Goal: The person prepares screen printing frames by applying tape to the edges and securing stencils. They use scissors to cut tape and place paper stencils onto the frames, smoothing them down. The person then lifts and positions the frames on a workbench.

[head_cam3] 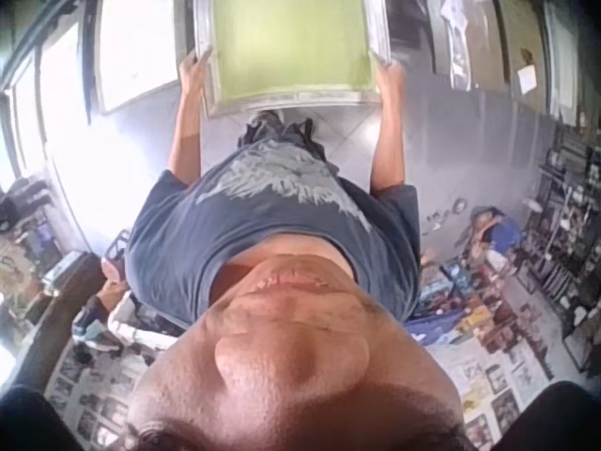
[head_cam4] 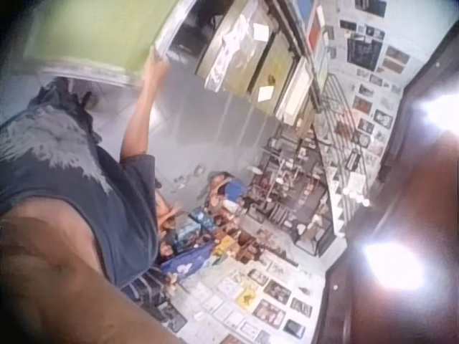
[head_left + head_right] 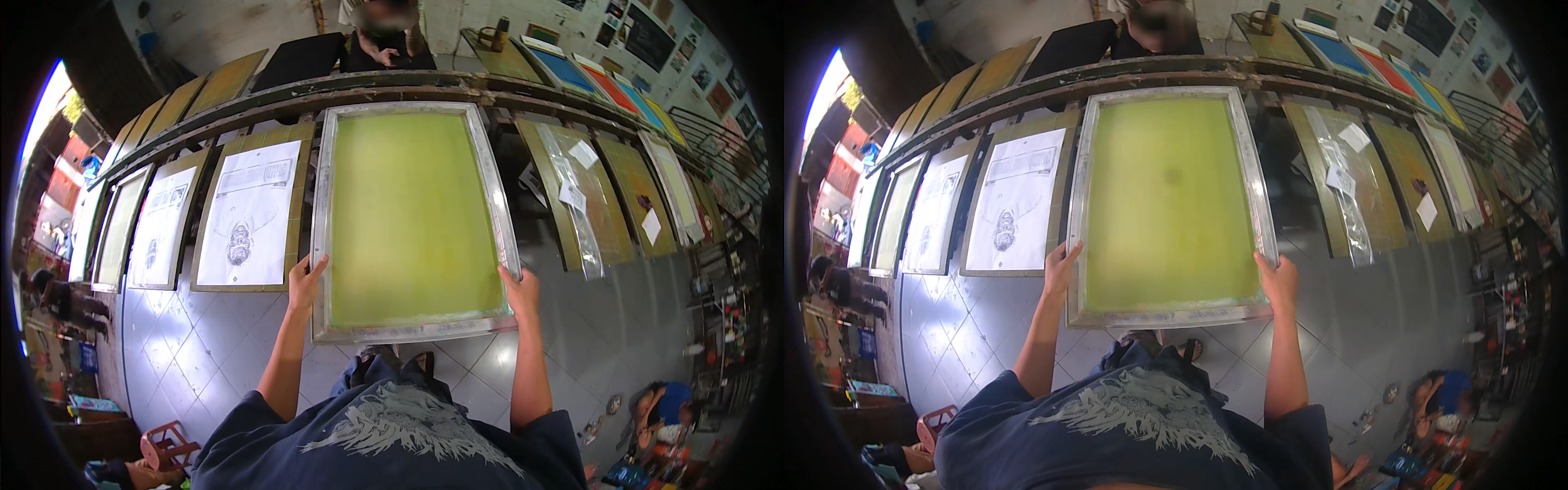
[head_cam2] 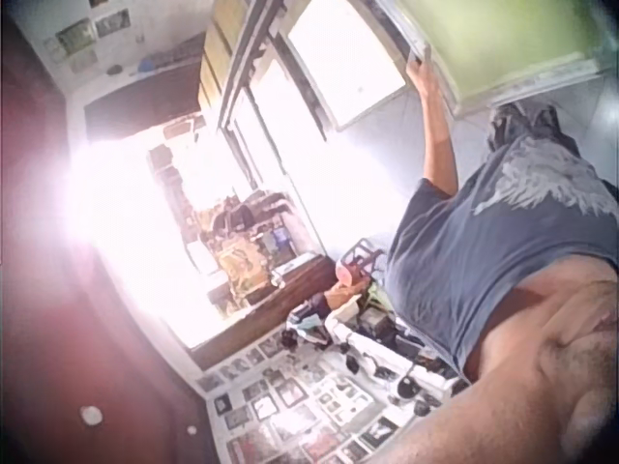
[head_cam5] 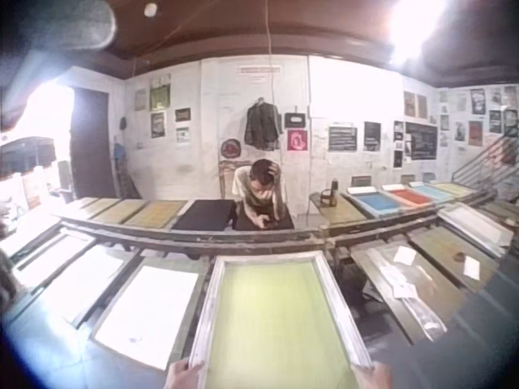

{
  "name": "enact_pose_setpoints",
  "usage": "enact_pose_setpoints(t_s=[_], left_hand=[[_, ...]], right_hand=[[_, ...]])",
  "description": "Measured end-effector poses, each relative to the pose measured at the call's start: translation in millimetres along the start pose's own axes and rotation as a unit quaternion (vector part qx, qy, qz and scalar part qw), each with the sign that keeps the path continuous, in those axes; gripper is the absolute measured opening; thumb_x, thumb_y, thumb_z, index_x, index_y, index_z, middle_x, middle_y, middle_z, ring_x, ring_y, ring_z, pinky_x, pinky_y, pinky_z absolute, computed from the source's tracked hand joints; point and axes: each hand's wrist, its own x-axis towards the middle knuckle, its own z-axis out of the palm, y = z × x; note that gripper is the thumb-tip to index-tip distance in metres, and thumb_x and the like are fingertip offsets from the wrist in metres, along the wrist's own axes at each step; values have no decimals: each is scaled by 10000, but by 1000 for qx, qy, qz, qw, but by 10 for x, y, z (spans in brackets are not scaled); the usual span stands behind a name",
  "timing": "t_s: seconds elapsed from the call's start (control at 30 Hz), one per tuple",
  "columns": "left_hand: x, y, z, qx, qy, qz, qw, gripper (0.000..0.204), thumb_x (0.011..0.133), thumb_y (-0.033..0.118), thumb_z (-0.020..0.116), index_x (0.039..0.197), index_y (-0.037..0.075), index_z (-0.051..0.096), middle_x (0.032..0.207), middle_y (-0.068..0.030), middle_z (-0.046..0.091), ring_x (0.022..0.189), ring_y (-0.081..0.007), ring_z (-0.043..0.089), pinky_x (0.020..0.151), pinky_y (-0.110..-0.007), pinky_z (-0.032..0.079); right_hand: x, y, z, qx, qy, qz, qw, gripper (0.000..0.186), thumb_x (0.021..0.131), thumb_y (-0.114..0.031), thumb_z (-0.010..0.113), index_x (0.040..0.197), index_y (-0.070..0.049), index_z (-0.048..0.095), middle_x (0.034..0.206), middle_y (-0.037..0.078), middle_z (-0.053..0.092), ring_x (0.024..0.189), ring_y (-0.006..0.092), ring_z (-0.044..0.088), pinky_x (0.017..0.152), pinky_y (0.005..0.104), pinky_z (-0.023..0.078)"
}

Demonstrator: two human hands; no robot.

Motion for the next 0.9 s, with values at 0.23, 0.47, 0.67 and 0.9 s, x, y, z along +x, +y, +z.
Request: enact_pose_setpoints(t_s=[0.23,0.47,0.67,0.9], left_hand=[[572,-66,50,30,13,23,999,286,970,274,736,1051,0,710,848,57,584,769,-49,461,685,-251,381],[719,-18,79,18,-15,4,1000,340,975,310,722,1129,8,696,936,35,627,875,-59,519,774,-248,408],[784,-38,82,38,1,-22,999,411,969,320,732,1196,-17,670,1004,7,647,938,-93,549,845,-264,428],[821,-47,84,29,-8,-21,999,432,968,326,737,1217,-21,668,1044,-17,673,966,-102,573,863,-277,443]], right_hand=[[533,-8,380,-30,24,-46,998,535,842,-483,766,885,49,720,750,225,696,712,372,680,677,466,496],[606,44,541,-8,22,-16,1000,531,837,-480,771,860,47,715,691,202,676,628,337,648,637,456,479],[624,-6,585,25,18,4,1000,493,834,-437,782,912,46,730,722,179,702,649,288,665,642,429,488],[664,-82,600,60,2,40,997,451,841,-383,782,968,48,740,787,178,732,702,262,688,683,397,505]])
